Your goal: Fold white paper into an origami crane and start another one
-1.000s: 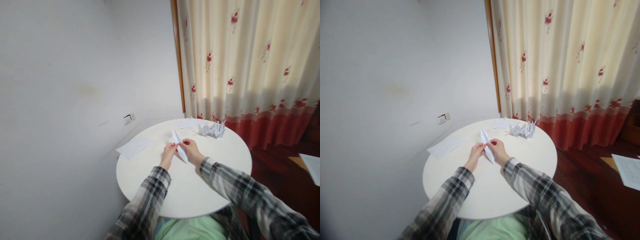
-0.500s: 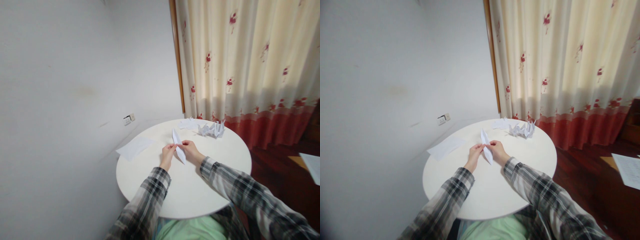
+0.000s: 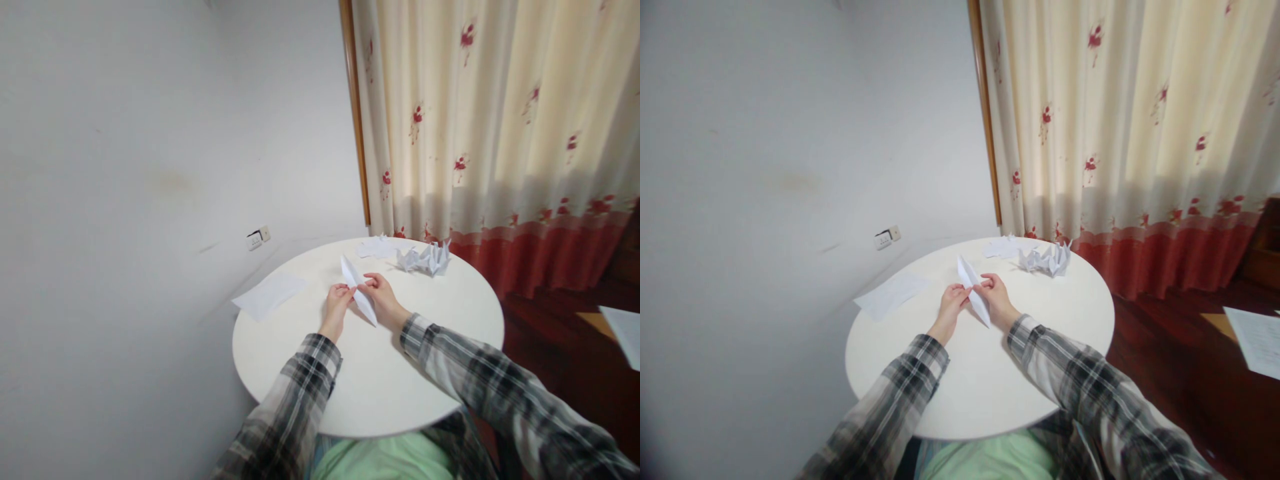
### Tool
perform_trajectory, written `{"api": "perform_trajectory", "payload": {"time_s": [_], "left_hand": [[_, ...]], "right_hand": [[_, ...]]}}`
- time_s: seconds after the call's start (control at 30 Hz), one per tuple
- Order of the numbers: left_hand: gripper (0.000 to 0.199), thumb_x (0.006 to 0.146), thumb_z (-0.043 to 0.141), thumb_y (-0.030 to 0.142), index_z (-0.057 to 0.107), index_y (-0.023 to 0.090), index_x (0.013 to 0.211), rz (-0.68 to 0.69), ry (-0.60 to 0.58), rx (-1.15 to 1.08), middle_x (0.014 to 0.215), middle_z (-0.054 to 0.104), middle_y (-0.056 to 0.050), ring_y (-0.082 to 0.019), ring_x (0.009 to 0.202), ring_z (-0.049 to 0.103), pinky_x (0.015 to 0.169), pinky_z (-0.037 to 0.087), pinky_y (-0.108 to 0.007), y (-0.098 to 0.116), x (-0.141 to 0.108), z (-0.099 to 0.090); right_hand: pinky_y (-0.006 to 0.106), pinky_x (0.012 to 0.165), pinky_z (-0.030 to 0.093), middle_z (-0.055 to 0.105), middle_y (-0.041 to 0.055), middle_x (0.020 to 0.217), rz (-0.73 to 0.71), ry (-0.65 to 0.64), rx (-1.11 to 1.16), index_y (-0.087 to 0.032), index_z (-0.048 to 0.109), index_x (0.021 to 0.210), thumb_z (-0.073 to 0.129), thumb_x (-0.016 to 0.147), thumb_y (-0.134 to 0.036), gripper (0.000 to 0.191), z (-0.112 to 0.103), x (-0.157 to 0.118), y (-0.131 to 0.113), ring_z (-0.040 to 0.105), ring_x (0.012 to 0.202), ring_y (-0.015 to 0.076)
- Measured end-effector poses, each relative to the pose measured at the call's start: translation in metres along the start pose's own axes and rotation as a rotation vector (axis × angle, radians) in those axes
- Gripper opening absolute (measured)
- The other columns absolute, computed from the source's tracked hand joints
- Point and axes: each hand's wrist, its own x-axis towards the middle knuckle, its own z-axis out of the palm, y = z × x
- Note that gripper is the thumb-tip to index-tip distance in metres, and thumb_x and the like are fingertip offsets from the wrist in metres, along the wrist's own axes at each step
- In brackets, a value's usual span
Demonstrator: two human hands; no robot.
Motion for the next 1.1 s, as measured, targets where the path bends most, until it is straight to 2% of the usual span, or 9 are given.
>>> {"api": "perform_trajectory", "payload": {"time_s": [0.13,0.33,0.57,0.63,0.83,0.97,1.1], "left_hand": [[0.037,0.057,0.068,0.024,0.049,0.015,0.087,-0.023,-0.036,-0.007,0.078,0.062,-0.004,-0.012,0.072,0.057,0.072,0.043,-0.027,0.001,-0.001,0.001],[0.033,0.062,0.064,0.033,0.058,0.013,0.088,-0.057,-0.203,-0.051,0.087,0.062,-0.007,-0.015,0.077,0.057,0.071,0.043,-0.026,0.003,-0.002,0.004],[0.029,0.059,0.068,0.027,0.060,0.010,0.082,-0.057,-0.105,-0.072,0.077,0.064,-0.006,-0.013,0.067,0.057,0.066,0.043,-0.025,0.004,-0.001,0.002],[0.028,0.060,0.067,0.026,0.061,0.010,0.082,-0.067,-0.127,-0.085,0.078,0.065,-0.007,-0.014,0.068,0.058,0.067,0.043,-0.025,0.003,0.000,0.002],[0.030,0.064,0.065,0.025,0.062,0.007,0.087,-0.143,-0.229,-0.197,0.090,0.065,-0.012,-0.019,0.086,0.059,0.084,0.041,-0.031,-0.004,0.005,0.004],[0.029,0.067,0.063,0.026,0.062,0.007,0.088,-0.147,-0.232,-0.179,0.090,0.065,-0.013,-0.020,0.086,0.059,0.085,0.041,-0.034,-0.007,0.006,0.002],[0.027,0.068,0.061,0.024,0.062,0.006,0.088,-0.156,-0.235,-0.147,0.089,0.065,-0.014,-0.021,0.085,0.060,0.084,0.043,-0.035,-0.006,0.006,0.001]], "right_hand": [[0.026,0.055,0.041,0.058,0.0000,0.059,0.037,-0.058,-0.020,-0.015,0.056,0.066,0.067,0.053,-0.030,0.023,0.000,-0.002,-0.006,0.053,0.054,0.0126],[0.023,0.049,0.036,0.055,-0.0015,0.051,0.096,-0.108,-0.054,-0.014,0.056,0.058,0.068,0.050,-0.027,0.020,-0.001,-0.006,-0.014,0.047,0.047,0.0095],[0.022,0.046,0.029,0.051,-0.0034,0.046,0.095,-0.134,-0.097,-0.014,0.054,0.053,0.069,0.049,-0.027,0.021,0.002,-0.007,-0.016,0.042,0.044,0.0073],[0.022,0.047,0.029,0.051,-0.0034,0.046,0.104,-0.142,-0.093,-0.014,0.053,0.053,0.070,0.047,-0.028,0.023,0.002,-0.007,-0.014,0.042,0.045,0.0073],[0.022,0.049,0.031,0.052,-0.0030,0.051,0.159,-0.221,-0.003,-0.013,0.053,0.053,0.072,0.046,-0.029,0.026,0.000,-0.004,-0.006,0.045,0.048,0.0076],[0.021,0.049,0.031,0.050,-0.0041,0.052,0.188,-0.271,0.001,-0.013,0.052,0.054,0.073,0.047,-0.031,0.028,0.000,-0.003,-0.002,0.045,0.048,0.0068],[0.021,0.048,0.030,0.052,-0.0030,0.053,0.242,-0.344,-0.086,-0.012,0.055,0.061,0.071,0.051,-0.034,0.029,-0.001,-0.005,-0.002,0.044,0.047,0.0064]]}}
